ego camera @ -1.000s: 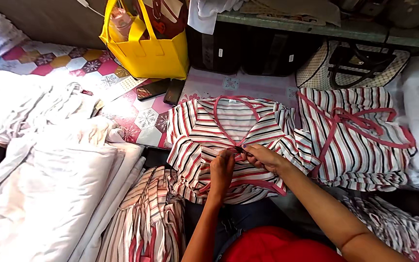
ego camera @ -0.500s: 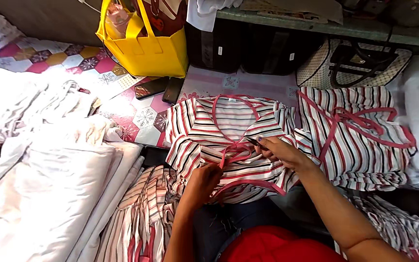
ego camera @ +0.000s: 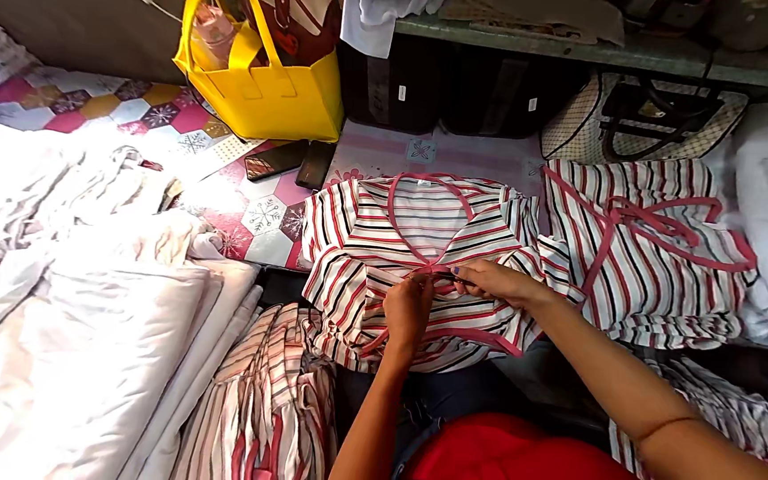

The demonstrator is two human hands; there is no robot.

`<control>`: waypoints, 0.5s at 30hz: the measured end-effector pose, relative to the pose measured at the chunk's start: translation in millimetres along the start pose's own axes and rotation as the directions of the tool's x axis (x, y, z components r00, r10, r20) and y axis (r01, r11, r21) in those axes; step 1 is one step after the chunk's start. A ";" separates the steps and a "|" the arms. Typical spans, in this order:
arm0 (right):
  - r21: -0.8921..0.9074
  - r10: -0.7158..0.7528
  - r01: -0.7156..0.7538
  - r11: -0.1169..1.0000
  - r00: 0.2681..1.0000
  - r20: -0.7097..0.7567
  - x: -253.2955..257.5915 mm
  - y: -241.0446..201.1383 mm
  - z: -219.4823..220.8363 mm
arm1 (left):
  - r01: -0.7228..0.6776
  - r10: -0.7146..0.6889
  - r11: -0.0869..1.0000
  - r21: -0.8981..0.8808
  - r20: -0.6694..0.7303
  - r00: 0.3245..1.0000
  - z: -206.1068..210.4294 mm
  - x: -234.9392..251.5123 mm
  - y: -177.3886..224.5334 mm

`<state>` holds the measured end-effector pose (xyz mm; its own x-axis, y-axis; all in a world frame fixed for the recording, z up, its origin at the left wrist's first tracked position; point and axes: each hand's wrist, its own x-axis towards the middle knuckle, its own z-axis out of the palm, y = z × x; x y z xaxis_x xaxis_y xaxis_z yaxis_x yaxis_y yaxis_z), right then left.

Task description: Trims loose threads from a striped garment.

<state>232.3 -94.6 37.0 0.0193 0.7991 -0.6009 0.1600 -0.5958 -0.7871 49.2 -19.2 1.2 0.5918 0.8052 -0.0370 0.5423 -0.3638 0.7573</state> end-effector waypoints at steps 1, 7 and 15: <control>-0.017 0.008 -0.008 1.000 1.000 0.017 2.7 -1.0 1.5 | -0.023 0.022 0.999 -0.032 -0.019 1.000 1.6 -0.4 -3.9; -0.065 0.014 -0.013 0.998 1.000 0.020 14.0 -5.7 6.0 | -0.093 0.086 0.992 -0.089 -0.082 0.993 7.7 0.4 -12.0; -0.210 -0.129 0.108 0.972 0.987 -0.094 -7.7 -13.5 -15.0 | -0.070 0.031 0.997 0.039 0.616 0.787 -61.8 -4.6 -1.0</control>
<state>244.8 -91.4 54.3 0.0908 0.8735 -0.4783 0.3645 -0.4761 -0.8003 9.1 6.4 40.9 0.8500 0.3342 -0.4071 0.5225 -0.4370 0.7321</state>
